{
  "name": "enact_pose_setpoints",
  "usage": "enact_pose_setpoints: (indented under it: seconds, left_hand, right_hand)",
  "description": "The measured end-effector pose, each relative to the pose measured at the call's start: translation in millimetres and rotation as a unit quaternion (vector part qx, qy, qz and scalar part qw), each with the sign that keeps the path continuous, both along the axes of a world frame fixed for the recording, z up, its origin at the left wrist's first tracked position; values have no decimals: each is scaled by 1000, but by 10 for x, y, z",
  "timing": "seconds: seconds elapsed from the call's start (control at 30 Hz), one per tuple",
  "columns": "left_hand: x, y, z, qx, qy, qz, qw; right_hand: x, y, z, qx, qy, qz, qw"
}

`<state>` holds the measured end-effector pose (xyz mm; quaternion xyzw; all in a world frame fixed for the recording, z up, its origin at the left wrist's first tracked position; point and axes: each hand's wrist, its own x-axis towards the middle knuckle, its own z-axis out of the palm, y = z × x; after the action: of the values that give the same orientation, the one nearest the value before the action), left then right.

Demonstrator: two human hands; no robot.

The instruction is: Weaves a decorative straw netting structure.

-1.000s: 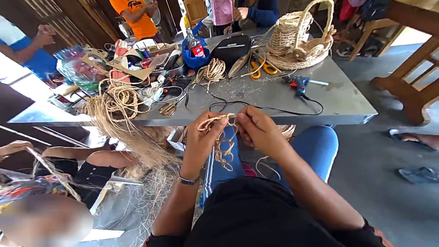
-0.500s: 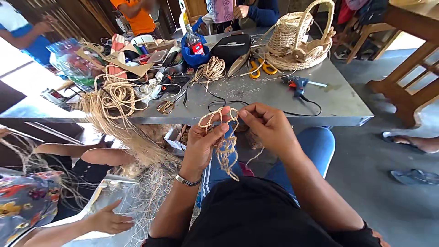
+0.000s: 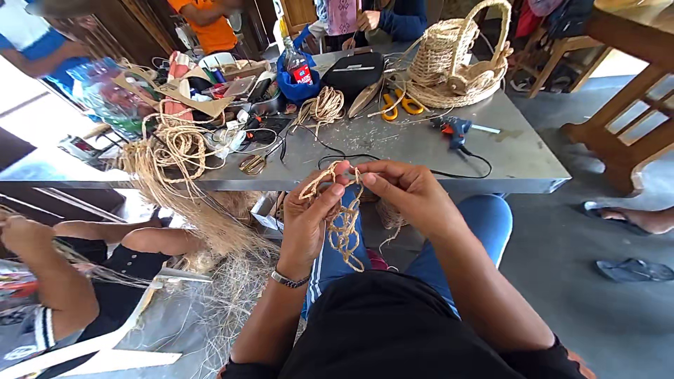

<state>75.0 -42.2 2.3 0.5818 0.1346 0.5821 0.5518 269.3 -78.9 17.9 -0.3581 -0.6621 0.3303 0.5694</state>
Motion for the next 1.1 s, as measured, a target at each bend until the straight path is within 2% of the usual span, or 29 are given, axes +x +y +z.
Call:
enact_pose_setpoints:
  seconds: [0.13, 0.23, 0.4, 0.6, 0.77, 0.9, 1.1]
  left_hand:
    - [18, -12, -4, 36, 50, 30, 998]
    - [30, -20, -8, 45, 47, 39, 997]
    - [5, -31, 15, 21, 33, 17, 999]
    - [31, -63, 14, -18, -23, -32, 999]
    - [62, -59, -8, -29, -65, -66, 995]
    - [77, -56, -27, -36, -89, -69, 993]
    - [92, -56, -11, 42, -51, -17, 998]
  right_hand:
    - [-61, 66, 20, 35, -16, 4, 999]
    - [-85, 78, 43, 54, -16, -9, 998]
    - [-37, 47, 69, -30, 50, 83, 995]
    - [-41, 84, 23, -64, 98, 110, 987]
    - [-33, 90, 0, -157, 196, 239, 938]
    - [-9, 80, -19, -175, 220, 297, 912]
    - [6, 61, -15, -147, 209, 272, 928]
